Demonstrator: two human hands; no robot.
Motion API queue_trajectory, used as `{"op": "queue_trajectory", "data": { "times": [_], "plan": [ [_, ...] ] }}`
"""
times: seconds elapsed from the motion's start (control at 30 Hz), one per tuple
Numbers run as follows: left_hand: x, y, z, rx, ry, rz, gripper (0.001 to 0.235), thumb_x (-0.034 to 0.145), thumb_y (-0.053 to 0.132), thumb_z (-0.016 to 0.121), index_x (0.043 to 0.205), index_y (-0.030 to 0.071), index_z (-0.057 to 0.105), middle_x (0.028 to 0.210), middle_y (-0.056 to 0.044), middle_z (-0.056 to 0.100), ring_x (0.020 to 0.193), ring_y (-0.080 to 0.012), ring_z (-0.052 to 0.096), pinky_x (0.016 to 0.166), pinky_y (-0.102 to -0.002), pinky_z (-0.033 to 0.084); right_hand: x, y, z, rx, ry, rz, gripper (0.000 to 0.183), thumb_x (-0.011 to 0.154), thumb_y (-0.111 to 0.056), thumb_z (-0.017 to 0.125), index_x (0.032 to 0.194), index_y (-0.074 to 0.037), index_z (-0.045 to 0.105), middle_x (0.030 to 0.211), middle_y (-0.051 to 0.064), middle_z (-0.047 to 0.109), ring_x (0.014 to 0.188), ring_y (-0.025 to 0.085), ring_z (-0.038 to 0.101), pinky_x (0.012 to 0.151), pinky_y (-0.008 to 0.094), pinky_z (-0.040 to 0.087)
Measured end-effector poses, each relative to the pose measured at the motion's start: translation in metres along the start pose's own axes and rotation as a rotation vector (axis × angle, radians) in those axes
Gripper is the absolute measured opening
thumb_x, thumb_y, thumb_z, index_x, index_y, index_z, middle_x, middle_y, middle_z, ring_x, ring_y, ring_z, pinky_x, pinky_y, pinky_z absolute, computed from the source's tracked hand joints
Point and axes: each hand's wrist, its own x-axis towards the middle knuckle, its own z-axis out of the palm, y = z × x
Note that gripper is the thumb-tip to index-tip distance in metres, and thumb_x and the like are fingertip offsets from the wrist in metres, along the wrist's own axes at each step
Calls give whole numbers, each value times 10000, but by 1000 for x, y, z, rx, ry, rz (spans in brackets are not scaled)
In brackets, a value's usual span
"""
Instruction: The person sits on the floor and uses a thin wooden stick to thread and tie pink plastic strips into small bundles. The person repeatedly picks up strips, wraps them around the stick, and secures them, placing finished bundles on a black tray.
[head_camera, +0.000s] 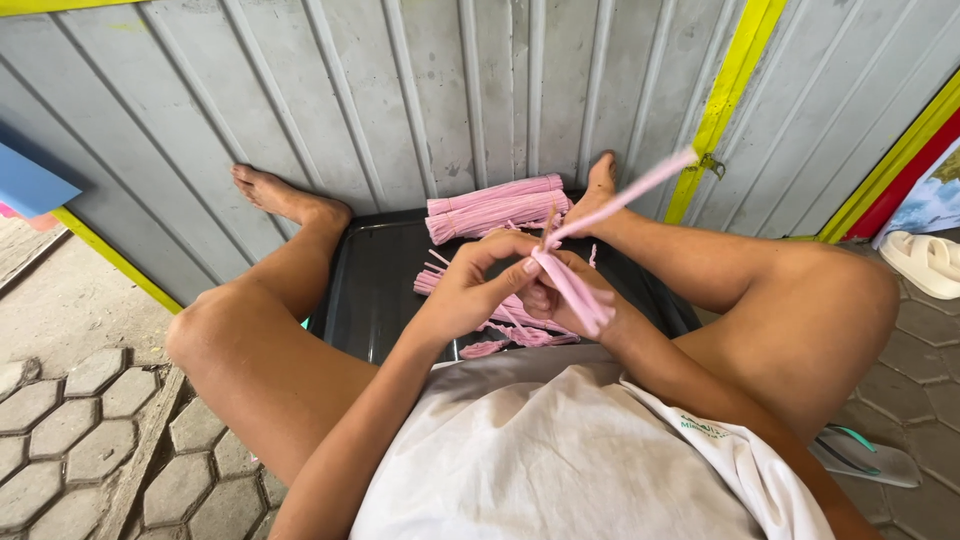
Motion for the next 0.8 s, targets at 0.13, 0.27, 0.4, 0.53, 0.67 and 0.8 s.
{"op": "queue_trajectory", "data": {
  "times": [0.13, 0.27, 0.4, 0.53, 0.67, 0.8],
  "plan": [
    [3, 28, 6, -223, 128, -127, 176, 1057, 123, 580, 1129, 26, 707, 811, -100, 687, 771, -176, 700, 769, -339, 592, -12, -19, 41, -241, 31, -117, 162, 1017, -155, 598, 1012, 5, 622, 749, 140, 583, 593, 207, 578, 485, 300, 484],
    [3, 2, -18, -36, 254, -123, 230, 1067, 118, 560, 1221, 48, 716, 834, -41, 648, 831, -108, 623, 819, -271, 520, -7, -25, 36, -321, 118, -195, 368, 1031, -314, 586, 1213, 4, 620, 838, 124, 668, 617, 133, 623, 465, 244, 488],
    [0, -6, -25, 94, 265, -161, 222, 1051, 187, 616, 1202, 111, 759, 912, -23, 679, 852, -73, 522, 840, -262, 495, -5, -29, 19, -189, 124, -319, 400, 1058, -343, 527, 1356, -79, 557, 931, 176, 656, 620, 200, 583, 476, 274, 456],
    [-5, -17, -30, 193, 264, -128, 284, 903, 183, 818, 1163, 84, 761, 764, -17, 529, 728, -75, 462, 714, -247, 456, -19, -56, 47, -187, 72, -406, 531, 1038, -278, 571, 1497, -61, 418, 965, 143, 667, 666, 147, 608, 502, 241, 479],
    [-6, -25, -35, 331, 258, -129, 212, 887, 189, 821, 1081, 113, 781, 770, -57, 561, 703, -132, 505, 682, -285, 445, -22, -63, 37, -120, 93, -434, 399, 1022, -240, 606, 1373, -62, 539, 887, 115, 676, 663, 152, 602, 513, 235, 465],
    [-7, -31, -40, 371, 251, -121, 136, 892, 173, 805, 1013, 118, 774, 733, -54, 544, 685, -142, 516, 668, -293, 443, -24, -69, 32, -189, 190, -450, 199, 1039, -202, 597, 1131, -32, 646, 830, 121, 617, 661, 152, 588, 496, 229, 478]
  ]
}}
